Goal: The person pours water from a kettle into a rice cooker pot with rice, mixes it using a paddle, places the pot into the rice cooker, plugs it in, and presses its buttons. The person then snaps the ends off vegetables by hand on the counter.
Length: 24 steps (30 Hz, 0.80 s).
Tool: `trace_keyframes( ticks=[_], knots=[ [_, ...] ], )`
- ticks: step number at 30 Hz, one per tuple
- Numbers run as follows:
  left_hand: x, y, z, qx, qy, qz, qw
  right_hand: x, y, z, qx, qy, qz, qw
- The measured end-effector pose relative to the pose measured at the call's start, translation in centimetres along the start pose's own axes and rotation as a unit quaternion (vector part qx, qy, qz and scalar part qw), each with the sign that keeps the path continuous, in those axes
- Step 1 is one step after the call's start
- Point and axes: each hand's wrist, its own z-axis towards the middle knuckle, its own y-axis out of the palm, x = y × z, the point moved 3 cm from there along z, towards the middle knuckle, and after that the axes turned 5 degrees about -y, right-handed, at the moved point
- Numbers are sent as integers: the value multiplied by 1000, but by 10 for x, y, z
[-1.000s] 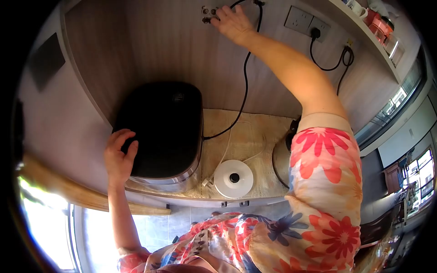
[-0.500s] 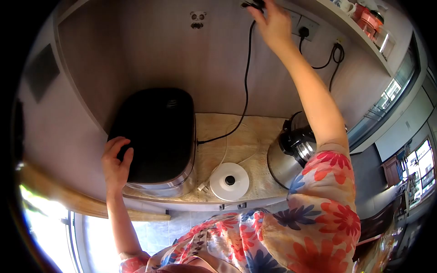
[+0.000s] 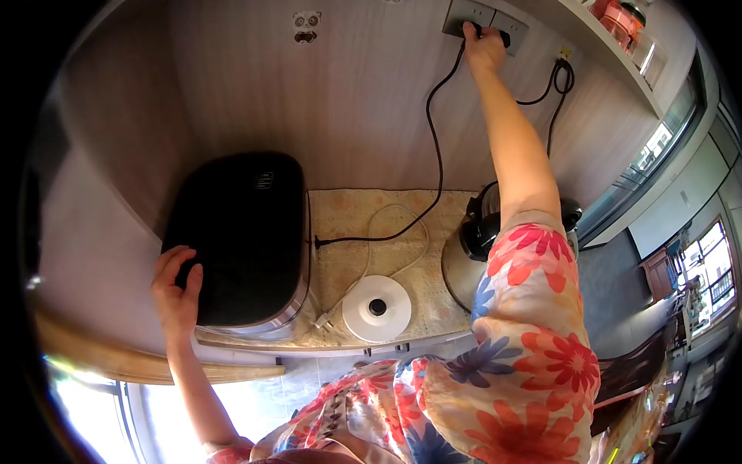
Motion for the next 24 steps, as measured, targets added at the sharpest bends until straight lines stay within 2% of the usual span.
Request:
trace_keyframes(
  ticks=[5, 8, 11, 14, 17, 20, 24],
  knots=[
    [2, -1, 0, 0, 1, 9, 1000, -8, -1, 4, -12, -20, -52, 998],
    [1, 0, 0, -2, -3, 9, 1000, -40, -13, 10, -74, -81, -188, 976],
    [2, 0, 0, -11, -9, 5, 1000, -25, -14, 28, -195, -68, -191, 960],
    [-1, 0, 1, -19, -4, 10, 1000, -58, -30, 23, -249, -60, -233, 938],
    [1, 0, 1, -21, -10, 26, 999, -73, -35, 9, -233, -73, -208, 947],
    [2, 0, 1, -22, -9, 37, 999, -58, -24, 17, -259, -125, -176, 941],
    [-1, 2, 4, -12, 22, 55, 998, -64, -20, 12, -248, -103, -167, 949]
  ],
)
